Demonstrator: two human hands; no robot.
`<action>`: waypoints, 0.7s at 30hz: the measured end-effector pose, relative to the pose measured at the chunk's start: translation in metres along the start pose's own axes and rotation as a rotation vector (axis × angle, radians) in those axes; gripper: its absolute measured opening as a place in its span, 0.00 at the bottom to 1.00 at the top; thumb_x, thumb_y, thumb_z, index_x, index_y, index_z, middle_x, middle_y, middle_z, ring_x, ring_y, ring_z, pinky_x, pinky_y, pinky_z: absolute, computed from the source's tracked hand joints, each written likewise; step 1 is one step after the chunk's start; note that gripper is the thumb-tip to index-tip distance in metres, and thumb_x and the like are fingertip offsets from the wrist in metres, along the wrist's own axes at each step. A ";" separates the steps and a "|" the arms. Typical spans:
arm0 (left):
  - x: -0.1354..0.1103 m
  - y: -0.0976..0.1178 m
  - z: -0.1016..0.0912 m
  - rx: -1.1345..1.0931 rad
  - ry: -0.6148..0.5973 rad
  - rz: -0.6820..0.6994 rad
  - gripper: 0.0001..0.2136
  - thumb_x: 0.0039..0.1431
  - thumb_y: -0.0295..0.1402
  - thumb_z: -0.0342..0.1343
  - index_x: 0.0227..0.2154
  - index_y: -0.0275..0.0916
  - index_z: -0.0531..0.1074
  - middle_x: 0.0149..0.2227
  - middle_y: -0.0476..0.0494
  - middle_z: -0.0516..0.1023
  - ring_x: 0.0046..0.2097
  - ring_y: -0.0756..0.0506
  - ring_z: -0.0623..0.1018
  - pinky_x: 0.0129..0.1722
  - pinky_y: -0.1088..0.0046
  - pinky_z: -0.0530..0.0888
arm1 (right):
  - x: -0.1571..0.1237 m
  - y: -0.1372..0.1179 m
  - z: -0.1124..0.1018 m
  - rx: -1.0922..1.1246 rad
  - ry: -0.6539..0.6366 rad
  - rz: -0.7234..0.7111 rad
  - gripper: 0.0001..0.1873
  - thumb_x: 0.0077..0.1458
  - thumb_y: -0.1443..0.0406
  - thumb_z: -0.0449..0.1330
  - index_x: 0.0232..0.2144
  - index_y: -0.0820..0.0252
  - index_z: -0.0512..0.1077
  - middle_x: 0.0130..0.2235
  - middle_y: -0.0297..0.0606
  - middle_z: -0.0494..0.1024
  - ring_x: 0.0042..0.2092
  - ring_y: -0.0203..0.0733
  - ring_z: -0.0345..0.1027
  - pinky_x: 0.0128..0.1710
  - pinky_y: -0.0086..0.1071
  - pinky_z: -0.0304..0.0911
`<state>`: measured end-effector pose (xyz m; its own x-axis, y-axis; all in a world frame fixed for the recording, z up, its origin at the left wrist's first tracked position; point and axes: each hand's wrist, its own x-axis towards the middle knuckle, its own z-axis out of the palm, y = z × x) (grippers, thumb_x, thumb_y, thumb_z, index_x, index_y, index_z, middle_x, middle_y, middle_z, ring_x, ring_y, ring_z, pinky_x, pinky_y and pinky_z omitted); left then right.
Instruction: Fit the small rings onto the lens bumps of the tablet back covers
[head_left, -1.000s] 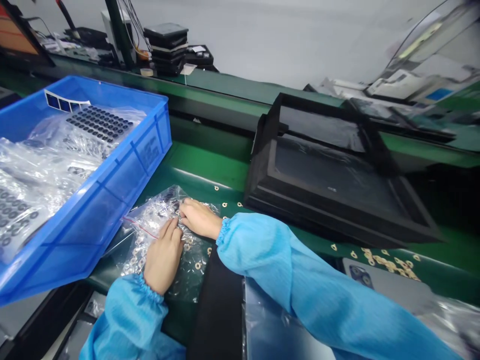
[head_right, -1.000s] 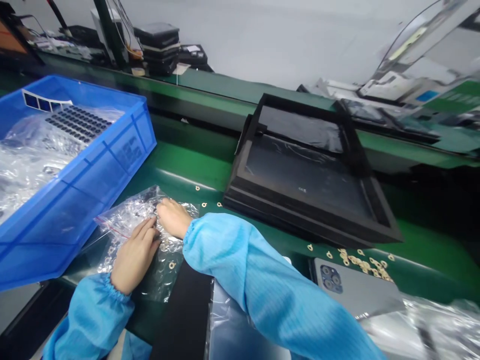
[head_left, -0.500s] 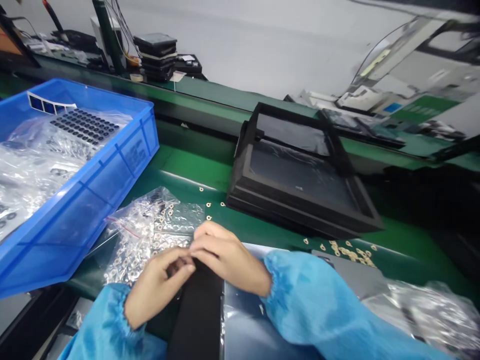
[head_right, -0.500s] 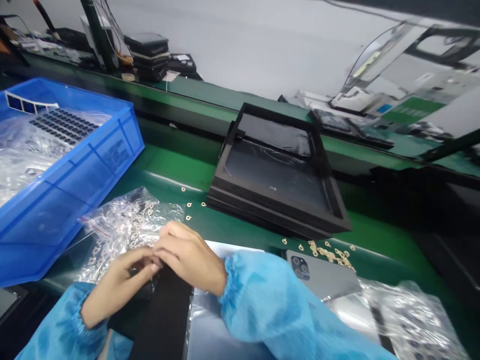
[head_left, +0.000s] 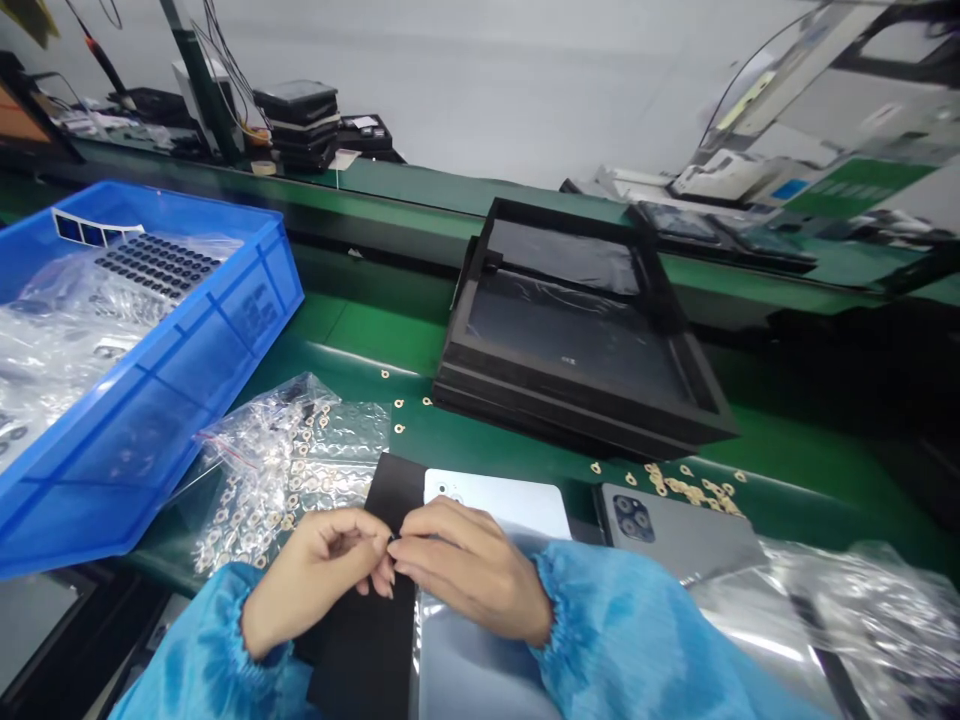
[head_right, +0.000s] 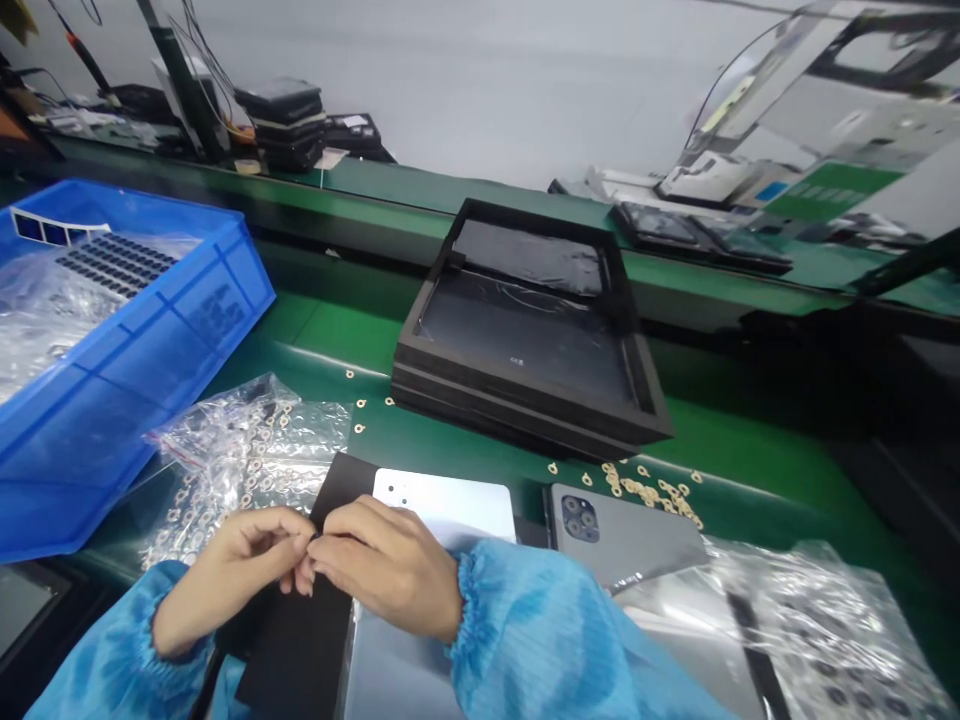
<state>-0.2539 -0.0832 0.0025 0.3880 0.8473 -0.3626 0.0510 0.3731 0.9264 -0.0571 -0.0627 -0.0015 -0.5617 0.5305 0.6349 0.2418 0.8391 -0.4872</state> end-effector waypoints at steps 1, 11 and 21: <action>0.000 0.000 0.002 0.023 -0.002 0.000 0.17 0.57 0.47 0.57 0.28 0.35 0.72 0.23 0.48 0.75 0.26 0.52 0.75 0.26 0.79 0.69 | -0.001 -0.001 -0.001 0.017 0.000 0.020 0.07 0.62 0.70 0.54 0.37 0.63 0.73 0.33 0.40 0.75 0.33 0.36 0.66 0.32 0.30 0.63; 0.004 0.007 0.010 0.157 -0.126 0.031 0.17 0.64 0.47 0.46 0.30 0.39 0.66 0.26 0.50 0.71 0.30 0.51 0.71 0.32 0.75 0.67 | -0.001 -0.012 -0.006 0.369 -0.033 0.413 0.05 0.61 0.69 0.56 0.36 0.57 0.71 0.33 0.35 0.73 0.34 0.35 0.68 0.34 0.27 0.64; 0.016 0.014 0.009 0.283 -0.235 -0.009 0.16 0.66 0.44 0.43 0.29 0.40 0.65 0.26 0.51 0.72 0.31 0.51 0.72 0.36 0.74 0.66 | 0.001 -0.003 -0.021 0.267 -0.193 0.384 0.06 0.62 0.70 0.54 0.38 0.61 0.71 0.34 0.37 0.74 0.36 0.35 0.67 0.37 0.26 0.63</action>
<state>-0.2383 -0.0682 0.0109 0.5854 0.7225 -0.3678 0.2954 0.2324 0.9267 -0.0412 -0.0623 0.0132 -0.6142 0.7416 0.2698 0.2627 0.5146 -0.8162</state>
